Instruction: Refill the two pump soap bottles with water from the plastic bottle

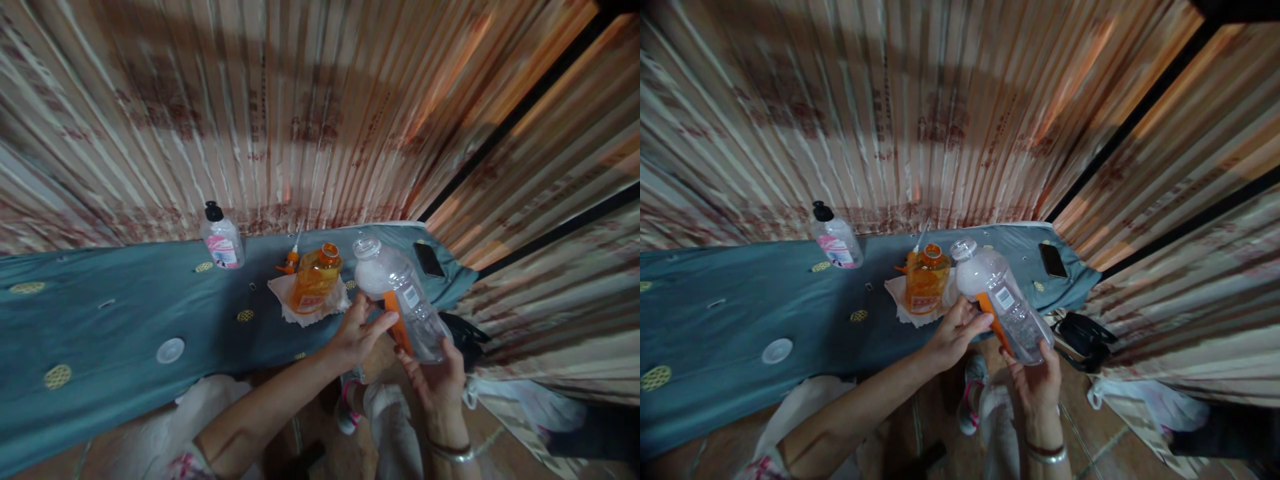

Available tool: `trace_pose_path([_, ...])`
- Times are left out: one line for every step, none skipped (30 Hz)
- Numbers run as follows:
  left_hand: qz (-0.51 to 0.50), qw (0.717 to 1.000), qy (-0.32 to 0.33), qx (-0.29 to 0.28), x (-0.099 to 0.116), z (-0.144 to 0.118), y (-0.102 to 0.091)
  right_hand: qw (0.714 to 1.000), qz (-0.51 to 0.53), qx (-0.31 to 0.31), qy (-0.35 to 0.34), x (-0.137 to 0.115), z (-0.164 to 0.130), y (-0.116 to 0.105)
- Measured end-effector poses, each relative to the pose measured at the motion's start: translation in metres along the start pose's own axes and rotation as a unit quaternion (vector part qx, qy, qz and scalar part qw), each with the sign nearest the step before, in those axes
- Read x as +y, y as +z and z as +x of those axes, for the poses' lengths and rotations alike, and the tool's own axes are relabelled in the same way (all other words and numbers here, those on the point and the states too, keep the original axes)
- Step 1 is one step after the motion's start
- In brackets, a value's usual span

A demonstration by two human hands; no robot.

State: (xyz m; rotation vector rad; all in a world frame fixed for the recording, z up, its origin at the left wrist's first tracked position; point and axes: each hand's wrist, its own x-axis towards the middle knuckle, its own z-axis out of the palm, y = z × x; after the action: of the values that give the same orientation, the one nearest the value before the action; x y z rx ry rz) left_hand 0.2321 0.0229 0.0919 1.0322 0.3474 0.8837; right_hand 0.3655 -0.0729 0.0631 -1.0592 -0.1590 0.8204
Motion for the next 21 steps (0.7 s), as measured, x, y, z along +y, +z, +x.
trace_pose_path([0.006, 1.0, -0.001, -0.007, 0.002, -0.001, 0.0, 1.0, 0.004, 0.006, 0.008, -0.001, 0.0, 0.002])
trace_pose_path([0.015, 1.0, -0.001, -0.015, 0.003, -0.001, 0.0, 1.0, 0.008, 0.009, 0.016, -0.001, -0.001, 0.004])
trace_pose_path([0.029, 0.999, 0.0, -0.019, 0.005, -0.002, -0.002, 1.0, 0.01, 0.011, 0.023, -0.001, -0.002, 0.005])
trace_pose_path([0.049, 0.999, 0.004, -0.019, 0.006, -0.003, -0.004, 0.999, 0.013, 0.013, 0.028, -0.001, -0.003, 0.006])
trace_pose_path([0.075, 0.997, 0.011, -0.013, 0.008, -0.004, -0.008, 0.999, 0.015, 0.013, 0.03, -0.002, -0.004, 0.008])
trace_pose_path([0.109, 0.994, 0.021, -0.001, 0.011, -0.006, -0.013, 0.999, 0.015, 0.01, 0.03, -0.002, -0.005, 0.008])
trace_pose_path([0.151, 0.988, 0.039, 0.011, 0.015, -0.009, -0.018, 0.999, 0.014, 0.004, 0.03, -0.002, -0.005, 0.009])
trace_pose_path([0.197, 0.978, 0.065, 0.024, 0.02, -0.013, -0.023, 1.0, 0.012, -0.003, 0.029, -0.002, -0.005, 0.009])
trace_pose_path([0.251, 0.963, 0.092, 0.028, 0.026, -0.017, -0.029, 1.0, 0.011, -0.011, 0.027, -0.003, -0.005, 0.009])
trace_pose_path([0.302, 0.946, 0.116, 0.024, 0.034, -0.021, -0.035, 0.999, 0.008, -0.019, 0.025, -0.003, -0.004, 0.009])
trace_pose_path([0.348, 0.925, 0.149, 0.026, 0.042, -0.025, -0.042, 0.999, 0.006, -0.023, 0.022, -0.003, -0.003, 0.007])
trace_pose_path([0.39, 0.902, 0.181, 0.031, 0.05, -0.028, -0.048, 1.0, 0.004, -0.023, 0.018, -0.002, -0.002, 0.006])
trace_pose_path([0.422, 0.876, 0.228, 0.051, 0.056, -0.03, -0.055, 1.0, 0.003, -0.021, 0.014, -0.002, 0.0, 0.004])
trace_pose_path([0.452, 0.845, 0.272, 0.088, 0.061, -0.03, -0.063, 1.0, 0.0, -0.018, 0.011, -0.001, 0.002, 0.003])
trace_pose_path([0.474, 0.816, 0.301, 0.14, 0.063, -0.029, -0.071, 1.0, -0.002, -0.015, 0.008, -0.001, 0.003, 0.001])
trace_pose_path([0.487, 0.796, 0.309, 0.181, 0.061, -0.026, -0.08, 1.0, -0.004, -0.013, 0.005, 0.0, 0.005, 0.001])
trace_pose_path([0.489, 0.79, 0.308, 0.203, 0.056, -0.022, -0.09, 1.0, -0.006, -0.011, 0.003, 0.001, 0.005, 0.0])
trace_pose_path([0.482, 0.796, 0.302, 0.207, 0.049, -0.016, -0.1, 1.0, -0.008, -0.011, 0.001, 0.002, 0.006, 0.001])
trace_pose_path([0.471, 0.81, 0.285, 0.205, 0.039, -0.011, -0.109, 1.0, -0.01, -0.012, 0.001, 0.002, 0.005, 0.002])
trace_pose_path([0.456, 0.827, 0.256, 0.204, 0.028, -0.006, -0.117, 1.0, -0.012, -0.011, 0.0, 0.002, 0.005, 0.004])
trace_pose_path([0.437, 0.847, 0.226, 0.202, 0.017, -0.001, -0.125, 1.0, -0.013, -0.01, 0.0, 0.002, 0.004, 0.006])
